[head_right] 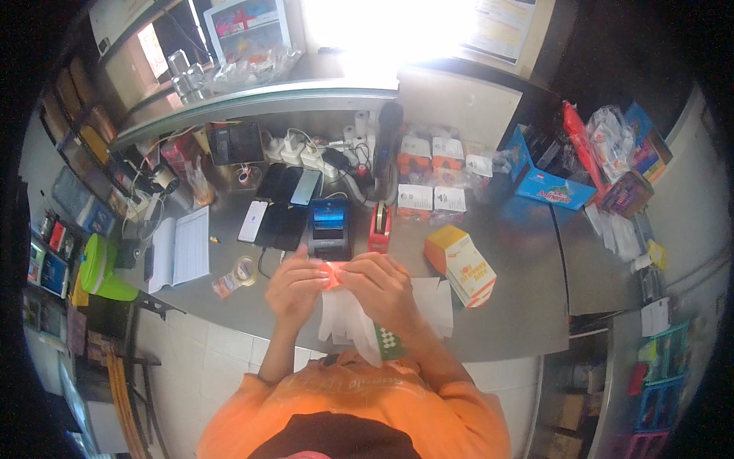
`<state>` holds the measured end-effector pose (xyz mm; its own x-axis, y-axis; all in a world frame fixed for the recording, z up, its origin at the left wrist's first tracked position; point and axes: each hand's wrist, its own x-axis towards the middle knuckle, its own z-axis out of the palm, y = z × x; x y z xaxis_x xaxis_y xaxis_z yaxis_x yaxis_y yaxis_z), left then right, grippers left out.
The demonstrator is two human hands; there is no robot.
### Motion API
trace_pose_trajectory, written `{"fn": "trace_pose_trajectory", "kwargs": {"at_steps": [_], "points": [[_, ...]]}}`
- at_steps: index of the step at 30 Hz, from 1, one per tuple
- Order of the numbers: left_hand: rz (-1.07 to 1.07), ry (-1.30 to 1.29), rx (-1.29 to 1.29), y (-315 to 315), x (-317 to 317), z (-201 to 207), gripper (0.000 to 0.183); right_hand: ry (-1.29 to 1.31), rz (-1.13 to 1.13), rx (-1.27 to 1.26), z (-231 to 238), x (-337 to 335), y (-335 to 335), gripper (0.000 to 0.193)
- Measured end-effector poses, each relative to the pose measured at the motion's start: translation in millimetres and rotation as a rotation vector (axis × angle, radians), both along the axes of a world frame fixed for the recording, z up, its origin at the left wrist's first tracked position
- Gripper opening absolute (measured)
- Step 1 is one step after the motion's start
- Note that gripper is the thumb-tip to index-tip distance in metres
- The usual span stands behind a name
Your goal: The person assembles small white cardboard boxes at a counter. They fold the flaps, tuck the tabs, and close each box, then place the finished boxes on the counter. The person also briefly handles a smartphone and a small orange item during the process.
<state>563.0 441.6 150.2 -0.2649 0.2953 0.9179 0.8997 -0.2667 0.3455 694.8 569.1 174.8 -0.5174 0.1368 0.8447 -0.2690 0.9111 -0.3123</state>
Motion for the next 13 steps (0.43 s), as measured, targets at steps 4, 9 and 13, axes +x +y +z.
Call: {"fn": "trace_pose_trajectory", "kwargs": {"at_steps": [4,9,13], "points": [[-0.152,-0.102,-0.058,-5,-4,7,0.005,-0.112,-0.002,-0.165,-2,4,1,0.016],[-0.222,0.017,-0.223,-7,-2,0,0.015,-0.133,-0.078,-0.426,-6,6,0,0.010],[-0.184,-0.240,-0.323,-10,5,-23,0.006,-0.264,0.126,-0.619,-6,13,-1,0.011]]}}
